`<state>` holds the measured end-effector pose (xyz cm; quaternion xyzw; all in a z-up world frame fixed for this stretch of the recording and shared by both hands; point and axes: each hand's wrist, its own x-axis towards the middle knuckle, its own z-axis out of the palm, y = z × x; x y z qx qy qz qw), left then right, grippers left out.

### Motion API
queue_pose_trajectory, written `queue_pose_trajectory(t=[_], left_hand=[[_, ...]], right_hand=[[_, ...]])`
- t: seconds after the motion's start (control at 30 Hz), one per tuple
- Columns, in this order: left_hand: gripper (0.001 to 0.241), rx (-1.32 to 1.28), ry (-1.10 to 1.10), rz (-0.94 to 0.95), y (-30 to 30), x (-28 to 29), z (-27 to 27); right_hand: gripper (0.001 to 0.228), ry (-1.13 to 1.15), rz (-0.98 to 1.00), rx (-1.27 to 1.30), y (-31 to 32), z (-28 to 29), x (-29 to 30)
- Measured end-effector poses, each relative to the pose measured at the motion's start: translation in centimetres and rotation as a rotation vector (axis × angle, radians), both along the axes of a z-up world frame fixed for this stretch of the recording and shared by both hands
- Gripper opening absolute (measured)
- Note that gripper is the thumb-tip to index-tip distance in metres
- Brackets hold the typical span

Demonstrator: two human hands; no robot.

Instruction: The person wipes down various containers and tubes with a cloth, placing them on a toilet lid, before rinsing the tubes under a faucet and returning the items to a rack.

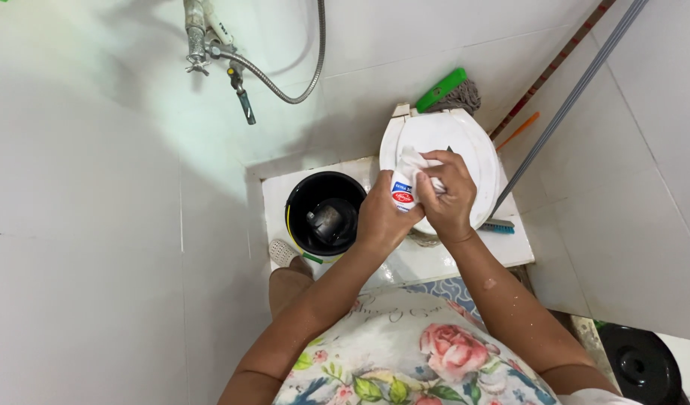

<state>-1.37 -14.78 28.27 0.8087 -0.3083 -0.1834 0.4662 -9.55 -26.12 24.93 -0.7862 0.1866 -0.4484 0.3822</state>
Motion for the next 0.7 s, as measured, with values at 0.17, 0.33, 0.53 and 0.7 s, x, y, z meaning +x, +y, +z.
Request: queue_pose_trajectory(t=[0.17, 0.33, 0.53, 0.7], left_hand=[[0.073, -0.015, -0.024, 0.027, 0.4, 0.7, 0.0], [0.071, 0.114, -0.111, -0.134, 0.7, 0.2, -0.7], [0.066, 0.23, -0.191, -0.239, 1.6, -0.2, -1.4], [0.067, 0.241, -0.214, -0.251, 2.1, -1.1, -2.4]], right_hand=[[0.011, -0.109, 0.083, 0.215, 0.1, 1.4, -0.5], [0.02, 0.146, 0.256, -0.055, 0.3, 4.3, 1.2], [0.035, 0.705, 0.063, 0.174, -1.3, 2.6, 3.3], [0.035, 0.871, 0.151, 0.294, -3.0, 0.5, 4.5]])
